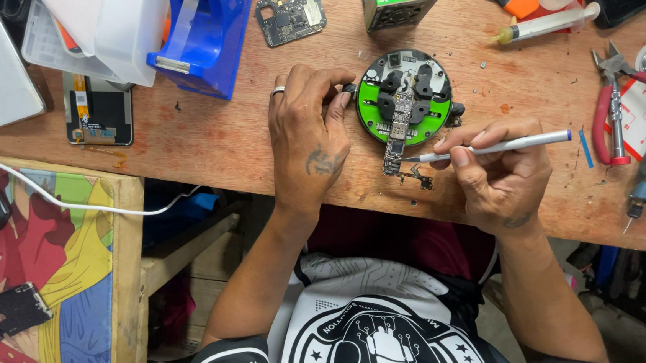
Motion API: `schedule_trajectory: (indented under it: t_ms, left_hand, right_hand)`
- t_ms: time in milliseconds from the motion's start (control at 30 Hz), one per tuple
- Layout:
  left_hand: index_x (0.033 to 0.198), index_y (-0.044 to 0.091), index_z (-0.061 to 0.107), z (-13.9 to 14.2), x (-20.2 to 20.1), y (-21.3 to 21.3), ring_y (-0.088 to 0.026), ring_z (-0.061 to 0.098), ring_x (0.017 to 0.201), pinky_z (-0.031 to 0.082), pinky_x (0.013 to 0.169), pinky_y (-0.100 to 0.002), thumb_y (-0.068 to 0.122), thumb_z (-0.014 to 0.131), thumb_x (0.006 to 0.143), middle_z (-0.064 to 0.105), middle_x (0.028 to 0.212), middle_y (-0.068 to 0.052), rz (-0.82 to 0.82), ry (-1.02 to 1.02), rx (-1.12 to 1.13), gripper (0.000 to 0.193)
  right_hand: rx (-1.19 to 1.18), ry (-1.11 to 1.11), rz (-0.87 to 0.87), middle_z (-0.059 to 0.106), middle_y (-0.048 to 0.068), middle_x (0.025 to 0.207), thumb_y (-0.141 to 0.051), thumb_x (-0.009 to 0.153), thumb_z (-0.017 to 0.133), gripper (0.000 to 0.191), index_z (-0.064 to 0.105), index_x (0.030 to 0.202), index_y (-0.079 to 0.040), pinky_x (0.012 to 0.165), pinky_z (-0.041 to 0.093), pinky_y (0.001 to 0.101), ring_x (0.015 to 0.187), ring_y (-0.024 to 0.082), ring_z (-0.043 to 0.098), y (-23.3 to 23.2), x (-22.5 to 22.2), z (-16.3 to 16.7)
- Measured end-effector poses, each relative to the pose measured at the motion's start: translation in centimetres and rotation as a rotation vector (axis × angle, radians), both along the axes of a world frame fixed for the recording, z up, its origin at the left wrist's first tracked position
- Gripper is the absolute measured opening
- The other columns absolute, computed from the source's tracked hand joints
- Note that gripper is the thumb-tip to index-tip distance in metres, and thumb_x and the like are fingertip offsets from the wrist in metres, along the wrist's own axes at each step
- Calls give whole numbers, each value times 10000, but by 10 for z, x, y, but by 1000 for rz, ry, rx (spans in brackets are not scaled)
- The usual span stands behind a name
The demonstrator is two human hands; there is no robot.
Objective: The person uses a precision tool to scrape and clean a small circuit board held in a green clamp. They then attach a small cooling fan to the board, inspect the assembly, and continue scraping the board surface.
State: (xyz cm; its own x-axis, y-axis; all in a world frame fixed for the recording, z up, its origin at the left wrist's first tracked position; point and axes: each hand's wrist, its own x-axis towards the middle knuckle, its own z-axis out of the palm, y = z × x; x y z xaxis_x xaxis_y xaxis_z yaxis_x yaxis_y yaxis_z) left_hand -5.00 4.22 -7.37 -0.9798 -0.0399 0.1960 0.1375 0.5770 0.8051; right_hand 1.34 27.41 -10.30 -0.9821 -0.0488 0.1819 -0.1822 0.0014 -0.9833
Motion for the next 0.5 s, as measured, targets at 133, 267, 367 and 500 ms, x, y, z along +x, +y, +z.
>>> schedule_trajectory:
  t_ms: [133, 267, 367, 500]
  left_hand:
    - [1068, 95, 722, -2, -2, 0, -208, 640, 884, 452, 894, -381, 53, 707, 921, 636, 964, -49, -1, 11, -13, 154]
    - [1070, 95, 722, -2, -3, 0, -207, 638, 880, 452, 896, -382, 52, 703, 928, 639, 970, -44, -3, 13, -10, 150]
    - [1071, 97, 722, -3, -3, 0, -206, 641, 880, 451, 897, -380, 53, 701, 926, 637, 971, -44, -1, 7, -4, 153]
    - [1067, 93, 720, -5, -4, 0, -216, 629, 870, 447, 904, -384, 62, 709, 928, 636, 970, -45, -4, 24, -22, 143]
  right_hand:
    - [20, 10, 1, 697, 206, 1054, 50, 1095, 607, 224, 411, 1147, -45, 876, 648, 330, 988, 202, 728, -1, -1, -1]
    - [23, 9, 13, 695, 205, 1055, 56, 1093, 604, 228, 419, 1171, -52, 888, 649, 336, 1000, 206, 728, 0, -1, -1]
    - [7, 0, 10, 693, 206, 1058, 57, 1092, 604, 217, 423, 1152, -47, 886, 648, 333, 1000, 206, 726, 1, -1, -2]
    - [27, 3, -10, 693, 209, 1059, 62, 1094, 606, 217, 419, 1140, -39, 882, 640, 323, 977, 199, 724, 3, 0, -4]
